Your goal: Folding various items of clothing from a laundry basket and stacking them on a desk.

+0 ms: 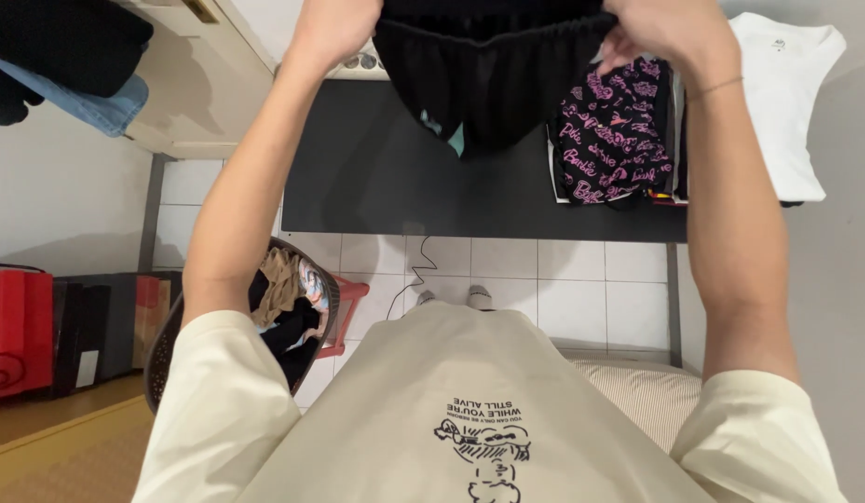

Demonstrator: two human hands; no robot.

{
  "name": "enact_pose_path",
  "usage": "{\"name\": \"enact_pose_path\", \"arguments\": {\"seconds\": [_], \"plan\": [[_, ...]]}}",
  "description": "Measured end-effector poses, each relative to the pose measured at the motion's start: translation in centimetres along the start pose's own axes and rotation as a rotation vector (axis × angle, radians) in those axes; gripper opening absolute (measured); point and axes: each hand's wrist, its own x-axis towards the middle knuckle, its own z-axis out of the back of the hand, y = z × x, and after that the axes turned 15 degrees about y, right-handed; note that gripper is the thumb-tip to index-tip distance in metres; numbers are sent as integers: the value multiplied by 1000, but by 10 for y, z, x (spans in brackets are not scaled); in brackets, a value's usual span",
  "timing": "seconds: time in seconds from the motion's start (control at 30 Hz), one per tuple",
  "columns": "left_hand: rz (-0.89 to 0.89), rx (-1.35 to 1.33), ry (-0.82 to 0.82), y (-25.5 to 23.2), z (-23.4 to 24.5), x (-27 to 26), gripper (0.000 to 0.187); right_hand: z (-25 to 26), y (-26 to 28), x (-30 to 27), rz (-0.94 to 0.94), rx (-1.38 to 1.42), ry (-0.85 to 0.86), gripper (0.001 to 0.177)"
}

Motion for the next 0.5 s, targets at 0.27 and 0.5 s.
{"name": "enact_pose_path", "arguments": {"seconds": [0.27,0.5], "plan": [[-31,-3,213,-49,25,-22,22,34,28,-51,-101,9,104,31],[109,-284,245,-11,-32,30,16,45,-53,-7,-151,52,93,30]]}}
